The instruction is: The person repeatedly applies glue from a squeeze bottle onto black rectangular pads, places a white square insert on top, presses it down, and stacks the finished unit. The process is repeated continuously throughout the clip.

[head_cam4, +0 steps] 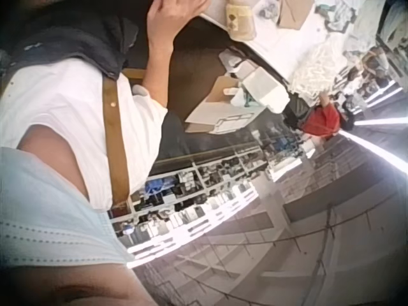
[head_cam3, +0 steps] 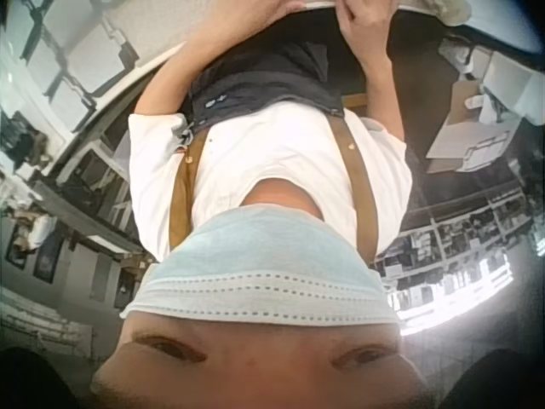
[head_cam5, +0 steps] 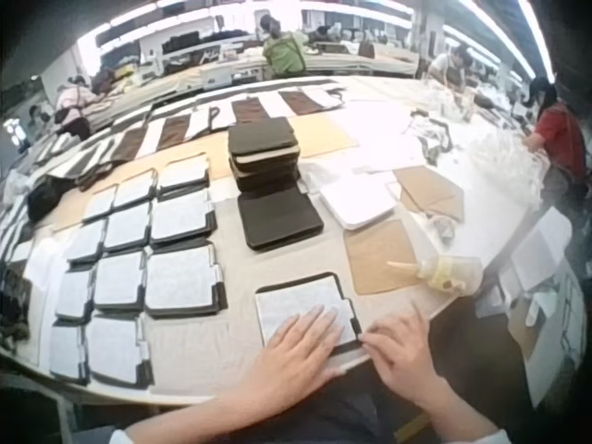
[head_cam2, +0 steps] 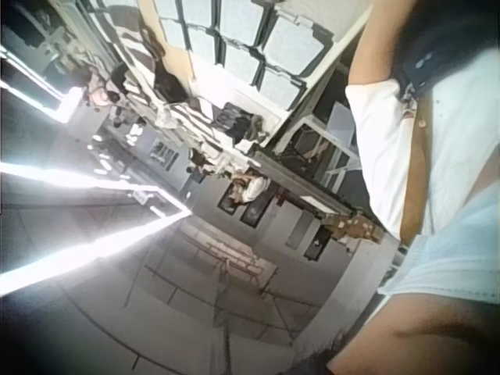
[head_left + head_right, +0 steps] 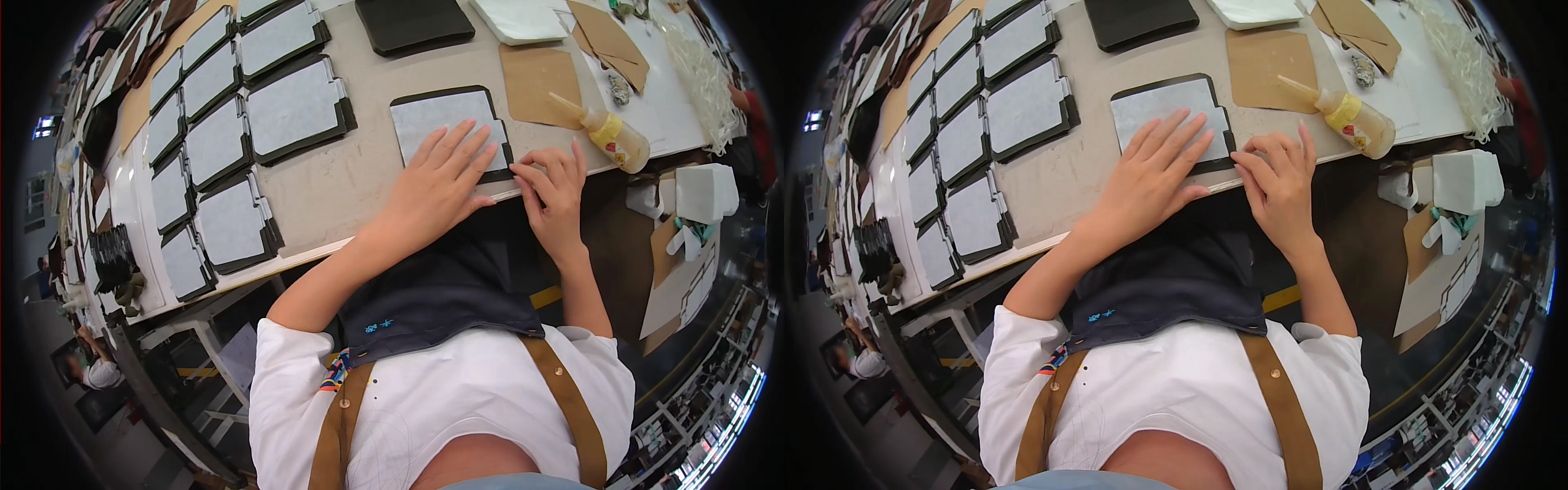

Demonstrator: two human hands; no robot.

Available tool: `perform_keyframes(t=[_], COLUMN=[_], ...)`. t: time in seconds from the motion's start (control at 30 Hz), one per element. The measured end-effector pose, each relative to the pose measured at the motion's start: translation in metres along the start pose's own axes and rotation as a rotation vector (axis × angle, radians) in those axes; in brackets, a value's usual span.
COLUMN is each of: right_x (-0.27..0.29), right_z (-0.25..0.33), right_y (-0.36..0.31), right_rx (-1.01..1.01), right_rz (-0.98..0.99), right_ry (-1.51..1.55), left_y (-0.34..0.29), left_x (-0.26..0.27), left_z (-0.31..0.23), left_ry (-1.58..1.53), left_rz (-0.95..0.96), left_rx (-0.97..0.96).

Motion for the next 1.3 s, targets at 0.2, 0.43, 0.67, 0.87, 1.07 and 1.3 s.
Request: perform_keyframes(t=[0.2, 0.43, 0.67, 0.87, 1.07, 1.3], right_x=[-0.005, -0.005, -0.002, 0.0, -0.001, 0.005], right_z=[-0.002, -0.002, 0.0, -0.002, -0.004, -0.011], right_y=[-0.008, -0.008, -0.002, -0.003, -0.003, -0.002], right_rx=[0.006, 0.019, 0.0, 0.068, 0.094, 0.062], right_rz=[-0.029, -0.021, 0.054, 0.103, 0.104, -0.012], right_ry=[-0.037, -0.04, -0.039, -0.104, -0.127, 0.017], left_y=[0.001, 0.0, 0.0, -0.001, -0.022, -0.057], left_x=[-0.011, -0.007, -0.006, -0.004, 0.008, 0.033], left_z=[-0.004, -0.002, -0.003, -0.001, 0.007, 0.027], left_ry=[0.056, 0.072, 0.088, -0.038, 0.102, 0.143], left_rz=[0.087, 0.124, 0.127, 0.103, 0.161, 0.184], left_rx=[-0.006, -0.02, -0.023, -0.011, 0.055, 0.125])
Point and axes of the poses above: each hand's wrist, its own y-axis towards the middle knuckle, its own x-axis out of the back of the hand, z = x × y, the point moved 2 cm from there along y, towards the middle knuckle, and after that the axes turned 14 degrees about x, right-handed, at the moved point
